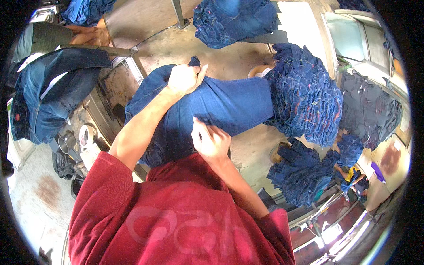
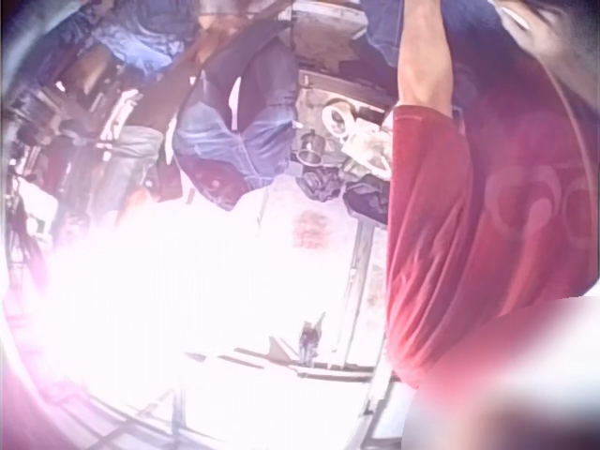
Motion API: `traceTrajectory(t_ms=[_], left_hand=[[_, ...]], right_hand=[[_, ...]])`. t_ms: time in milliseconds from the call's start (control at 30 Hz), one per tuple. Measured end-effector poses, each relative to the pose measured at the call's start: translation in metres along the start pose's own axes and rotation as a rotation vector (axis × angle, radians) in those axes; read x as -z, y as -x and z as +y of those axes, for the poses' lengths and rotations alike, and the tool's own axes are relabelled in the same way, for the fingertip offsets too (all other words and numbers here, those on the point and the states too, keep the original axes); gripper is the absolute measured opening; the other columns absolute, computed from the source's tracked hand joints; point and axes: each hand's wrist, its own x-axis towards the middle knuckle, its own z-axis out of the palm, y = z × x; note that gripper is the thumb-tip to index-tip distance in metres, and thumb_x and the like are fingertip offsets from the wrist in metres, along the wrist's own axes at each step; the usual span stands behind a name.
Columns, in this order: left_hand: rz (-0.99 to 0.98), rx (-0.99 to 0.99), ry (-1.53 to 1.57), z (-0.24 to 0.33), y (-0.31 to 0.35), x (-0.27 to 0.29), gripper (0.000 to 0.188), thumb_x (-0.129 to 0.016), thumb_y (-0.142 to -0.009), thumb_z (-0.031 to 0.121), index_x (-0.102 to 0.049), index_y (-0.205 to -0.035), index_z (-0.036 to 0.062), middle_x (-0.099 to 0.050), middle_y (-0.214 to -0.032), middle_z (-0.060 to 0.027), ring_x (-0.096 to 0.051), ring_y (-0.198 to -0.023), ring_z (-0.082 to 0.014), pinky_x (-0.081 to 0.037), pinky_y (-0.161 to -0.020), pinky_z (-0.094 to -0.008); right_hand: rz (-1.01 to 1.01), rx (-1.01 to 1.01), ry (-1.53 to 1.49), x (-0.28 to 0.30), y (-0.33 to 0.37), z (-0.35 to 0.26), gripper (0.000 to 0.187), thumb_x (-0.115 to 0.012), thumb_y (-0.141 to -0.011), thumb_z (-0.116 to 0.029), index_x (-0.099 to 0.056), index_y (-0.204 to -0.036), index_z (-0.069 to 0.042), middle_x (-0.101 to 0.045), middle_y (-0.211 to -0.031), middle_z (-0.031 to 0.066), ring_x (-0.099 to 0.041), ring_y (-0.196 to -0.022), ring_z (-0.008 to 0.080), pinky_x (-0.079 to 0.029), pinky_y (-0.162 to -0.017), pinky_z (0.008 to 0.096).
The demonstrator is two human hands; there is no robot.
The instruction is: The person repeatedly picks up pairs of blue jeans from a pile, lays them on a table, and uses a white marker to draw lines on the fabric. After marking, the jeans are placed back on the pile. The process is repeated for multiple pairs.
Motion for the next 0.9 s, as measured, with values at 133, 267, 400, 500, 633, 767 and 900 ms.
traceTrajectory(t_ms=[133,267,400,500,633,767,900], left_hand=[[0.01,-0.017,0.014,-0.001,-0.001,-0.001,0.055,-0.06,-0.108,0.048,-0.082,-0.073,0.0118,-0.073,-0.064,-0.0185,-0.075,-0.058,-0.0343,-0.063,-0.06,-0.0458],[0.1,-0.061,0.04,-0.002,-0.001,-0.003,0.051,-0.068,-0.106,0.043,-0.077,-0.066,0.0126,-0.067,-0.056,-0.0174,-0.07,-0.051,-0.036,-0.058,-0.052,-0.0454],[0.097,-0.047,0.032,-0.002,0.0,-0.005,0.052,-0.065,-0.107,0.044,-0.08,-0.07,0.012,-0.07,-0.06,-0.0182,-0.072,-0.054,-0.0356,-0.06,-0.055,-0.0453],[-0.011,0.007,0.028,-0.002,0.0,-0.005,0.055,-0.06,-0.108,0.049,-0.083,-0.075,0.011,-0.074,-0.066,-0.0191,-0.076,-0.06,-0.0346,-0.062,-0.06,-0.0452],[-0.057,0.01,0.02,-0.001,-0.001,-0.002,0.057,-0.057,-0.109,0.05,-0.084,-0.078,0.0116,-0.074,-0.068,-0.0204,-0.077,-0.063,-0.0352,-0.063,-0.063,-0.046],[-0.092,0.027,0.019,-0.001,-0.002,0.001,0.058,-0.055,-0.11,0.051,-0.085,-0.08,0.0122,-0.075,-0.07,-0.021,-0.078,-0.064,-0.036,-0.064,-0.065,-0.0469],[-0.079,0.025,0.011,-0.001,-0.001,0.0,0.057,-0.056,-0.11,0.051,-0.084,-0.079,0.0118,-0.075,-0.07,-0.0209,-0.077,-0.064,-0.0357,-0.064,-0.064,-0.0469]], right_hand=[[0.021,0.029,0.136,-0.01,-0.018,-0.004,0.008,-0.079,-0.092,-0.009,-0.081,-0.1,-0.011,-0.074,-0.073,0.0024,-0.064,-0.052,0.0167,-0.052,-0.051,0.0332],[0.022,0.061,0.184,-0.009,-0.009,-0.003,0.007,-0.08,-0.092,-0.009,-0.081,-0.098,-0.012,-0.072,-0.07,0.0023,-0.063,-0.051,0.0172,-0.051,-0.05,0.0337],[-0.028,0.057,0.166,0.008,0.018,-0.005,0.029,-0.079,-0.088,-0.012,-0.08,-0.117,-0.013,-0.063,-0.065,-0.0005,-0.06,-0.051,0.0199,-0.048,-0.047,0.036],[-0.03,0.011,0.141,0.019,0.032,-0.009,0.033,-0.079,-0.086,-0.004,-0.08,-0.118,-0.011,-0.067,-0.069,0.0004,-0.063,-0.055,0.0201,-0.05,-0.051,0.0351],[0.049,0.01,0.001,0.004,0.014,0.0,0.026,-0.079,-0.088,-0.002,-0.081,-0.113,-0.01,-0.072,-0.073,0.0011,-0.063,-0.053,0.0193,-0.052,-0.051,0.0344],[0.014,0.032,0.11,-0.005,-0.002,0.001,0.016,-0.081,-0.089,-0.004,-0.081,-0.104,-0.008,-0.073,-0.074,0.0047,-0.065,-0.053,0.02,-0.052,-0.051,0.0361],[-0.032,0.019,0.126,0.003,0.004,-0.004,0.012,-0.082,-0.088,-0.006,-0.08,-0.099,-0.01,-0.065,-0.063,0.0038,-0.061,-0.05,0.0207,-0.049,-0.048,0.0372]])
